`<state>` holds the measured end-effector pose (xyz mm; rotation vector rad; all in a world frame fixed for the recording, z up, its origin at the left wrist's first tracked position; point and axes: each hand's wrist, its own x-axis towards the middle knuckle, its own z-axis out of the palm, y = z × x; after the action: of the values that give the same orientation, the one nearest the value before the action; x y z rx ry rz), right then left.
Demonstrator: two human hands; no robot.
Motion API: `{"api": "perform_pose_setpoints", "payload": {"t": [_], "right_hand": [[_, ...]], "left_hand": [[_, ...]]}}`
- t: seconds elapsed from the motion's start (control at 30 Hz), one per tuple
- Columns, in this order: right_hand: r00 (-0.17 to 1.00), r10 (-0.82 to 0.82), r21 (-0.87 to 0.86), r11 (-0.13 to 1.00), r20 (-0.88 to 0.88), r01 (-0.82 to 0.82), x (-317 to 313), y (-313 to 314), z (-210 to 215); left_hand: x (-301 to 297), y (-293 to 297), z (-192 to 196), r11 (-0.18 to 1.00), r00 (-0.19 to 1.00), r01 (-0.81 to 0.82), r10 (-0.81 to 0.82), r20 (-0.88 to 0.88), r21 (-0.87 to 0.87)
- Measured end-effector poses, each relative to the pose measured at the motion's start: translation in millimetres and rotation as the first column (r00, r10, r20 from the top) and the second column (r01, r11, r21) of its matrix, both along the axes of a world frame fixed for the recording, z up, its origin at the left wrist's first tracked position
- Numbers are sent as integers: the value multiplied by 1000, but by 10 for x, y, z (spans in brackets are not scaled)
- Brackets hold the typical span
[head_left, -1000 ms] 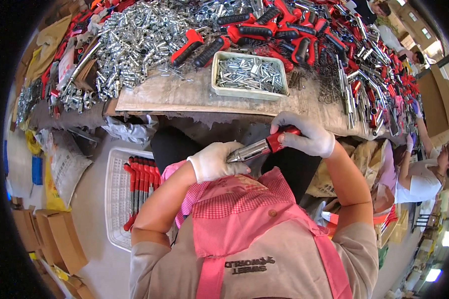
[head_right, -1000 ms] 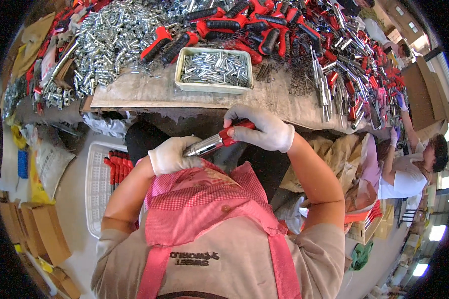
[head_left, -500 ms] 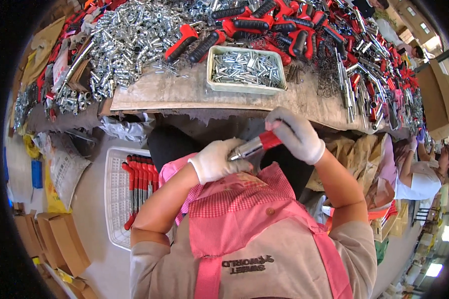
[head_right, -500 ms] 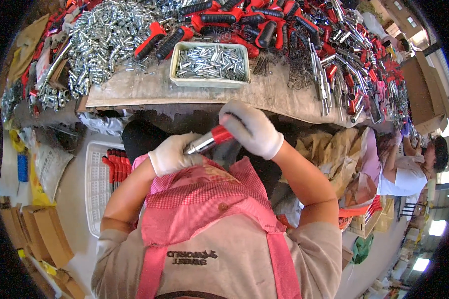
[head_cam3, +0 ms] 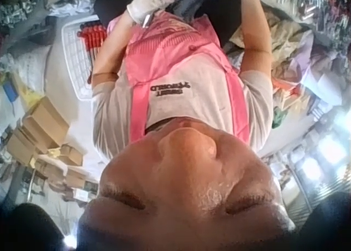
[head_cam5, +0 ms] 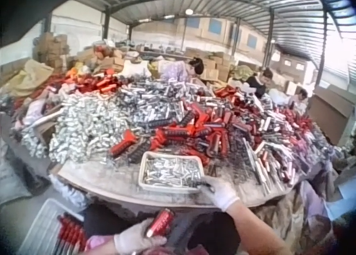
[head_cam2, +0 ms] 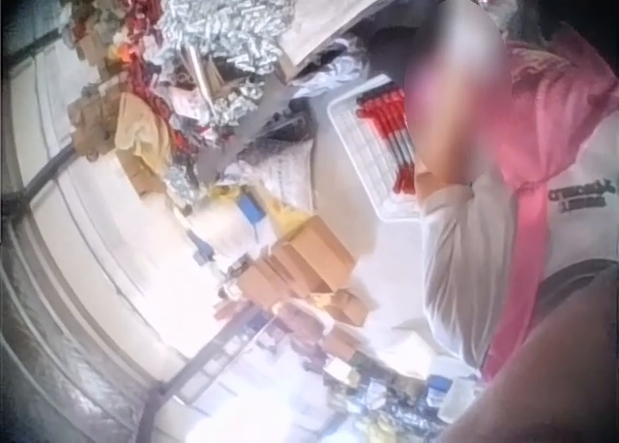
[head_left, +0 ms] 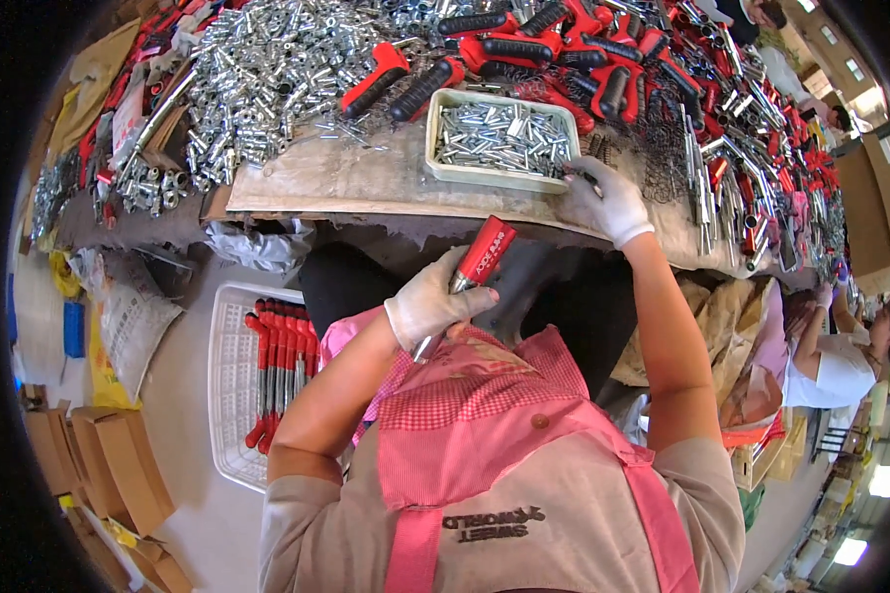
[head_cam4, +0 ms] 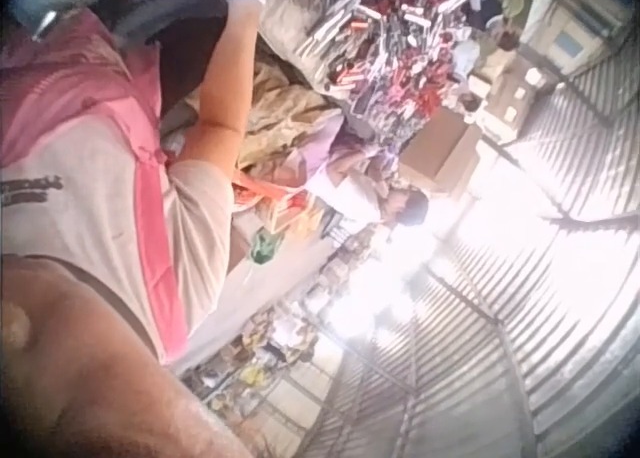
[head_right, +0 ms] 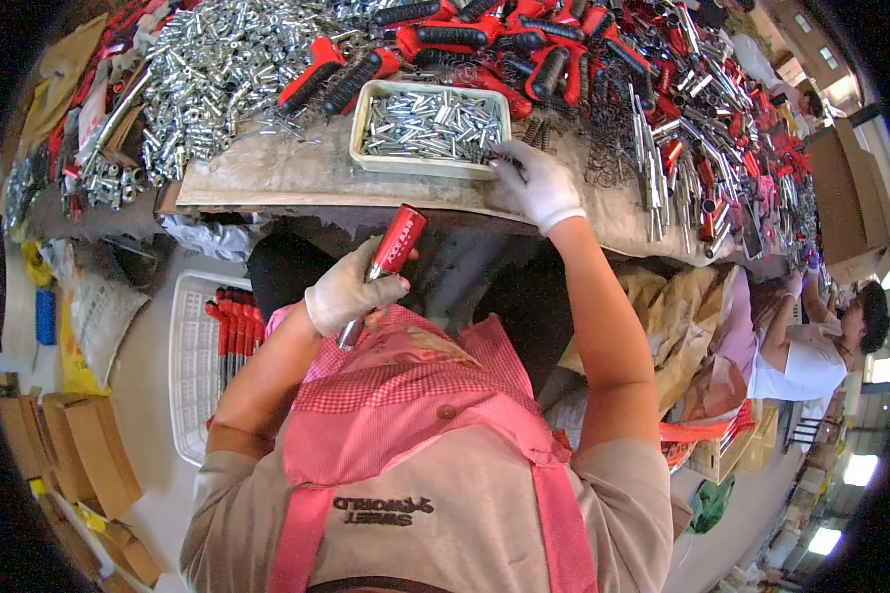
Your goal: Manually assembling the components of grease guns at a factory workbench, including attaching barrels to handles and securing them with pins.
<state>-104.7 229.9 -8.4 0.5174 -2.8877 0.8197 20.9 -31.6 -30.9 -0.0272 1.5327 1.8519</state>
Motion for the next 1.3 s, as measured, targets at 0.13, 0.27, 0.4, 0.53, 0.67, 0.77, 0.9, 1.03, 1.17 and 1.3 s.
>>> {"api": "perform_pose_setpoints", "payload": {"t": [0.13,0.27,0.4,0.53,0.67,0.77,0.9,1.03,1.17,1.3], "right_hand": [[934,-34,44,998,-355,53,-3,98,101],[928,331,-421,876,170,-235,260,-218,611],[712,526,-469,829,466,-305,438,-603,741],[763,546,-354,829,346,-434,550,-785,397],[730,649,-138,760,215,-635,361,-1137,628],[805,593,137,799,-18,-585,-200,-1595,650],[805,586,744,580,-97,-332,-1238,-2136,430],[825,531,788,417,194,-454,-1427,-2274,604],[901,430,326,861,-58,-390,-1200,-1862,894],[843,509,-896,437,173,-80,-456,-1467,694]], "left_hand": [[-8,-37,-257,973,911,-190,125,-392,-130],[-65,-115,-38,978,936,-90,19,-351,-189],[-103,-229,-212,970,805,-120,-29,-593,-210],[-63,-334,-148,991,807,-135,94,-583,-27],[9,-446,-114,959,824,-253,145,-548,-126],[-2,-558,-108,922,859,-386,366,-359,17],[1,-626,-184,743,724,-631,667,-175,223],[115,-743,-184,722,700,-655,691,-180,223],[131,-772,-47,743,715,-621,667,-209,251],[38,-627,37,739,711,-584,666,-227,336]]}}
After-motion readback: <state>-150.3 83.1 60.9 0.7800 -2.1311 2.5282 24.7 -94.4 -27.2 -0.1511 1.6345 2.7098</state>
